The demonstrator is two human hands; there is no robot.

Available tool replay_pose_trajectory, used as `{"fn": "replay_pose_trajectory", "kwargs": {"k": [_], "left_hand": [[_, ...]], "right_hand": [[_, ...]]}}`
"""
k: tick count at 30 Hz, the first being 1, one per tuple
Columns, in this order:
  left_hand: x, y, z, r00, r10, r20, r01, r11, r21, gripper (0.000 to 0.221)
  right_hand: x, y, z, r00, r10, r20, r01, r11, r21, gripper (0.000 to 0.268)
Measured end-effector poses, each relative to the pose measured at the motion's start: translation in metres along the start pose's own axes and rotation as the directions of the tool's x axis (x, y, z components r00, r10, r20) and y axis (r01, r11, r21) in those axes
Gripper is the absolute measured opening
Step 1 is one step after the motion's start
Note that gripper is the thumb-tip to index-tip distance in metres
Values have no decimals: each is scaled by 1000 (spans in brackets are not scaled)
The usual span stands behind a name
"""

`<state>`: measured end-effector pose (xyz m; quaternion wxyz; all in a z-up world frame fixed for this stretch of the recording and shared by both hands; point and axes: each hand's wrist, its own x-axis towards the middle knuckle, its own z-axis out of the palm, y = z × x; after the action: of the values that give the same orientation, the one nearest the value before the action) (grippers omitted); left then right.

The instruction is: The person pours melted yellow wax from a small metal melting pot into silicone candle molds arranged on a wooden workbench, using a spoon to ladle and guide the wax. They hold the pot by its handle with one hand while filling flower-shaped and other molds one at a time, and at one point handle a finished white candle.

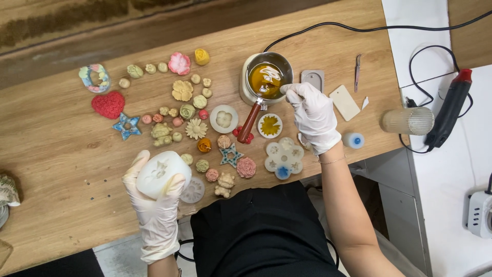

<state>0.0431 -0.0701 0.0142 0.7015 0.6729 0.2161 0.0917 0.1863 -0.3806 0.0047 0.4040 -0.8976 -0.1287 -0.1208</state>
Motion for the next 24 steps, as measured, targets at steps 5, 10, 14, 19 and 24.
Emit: {"fn": "replay_pose_trajectory", "kwargs": {"k": [5,10,14,19,24], "left_hand": [[-1,-1,1,1000,22,-7,-22,1000,-17,78],[3,3,17,1000,-2,10,2,1000,17,83],[2,2,38,999,32,-19,-29,992,126,88],[-3,18,63,998,37,59,-47,983,178,97],[-10,10,72,996,82,16,-84,965,250,89]], "right_hand": [[-4,-5,-5,999,41,-24,-40,997,67,8],[-1,2,-8,991,75,-111,-70,996,55,10],[7,-8,-13,993,85,-88,-79,994,76,11],[-3,-1,-6,944,327,-50,-289,887,359,20],[-22,15,-7,974,222,43,-218,873,435,25]]}}
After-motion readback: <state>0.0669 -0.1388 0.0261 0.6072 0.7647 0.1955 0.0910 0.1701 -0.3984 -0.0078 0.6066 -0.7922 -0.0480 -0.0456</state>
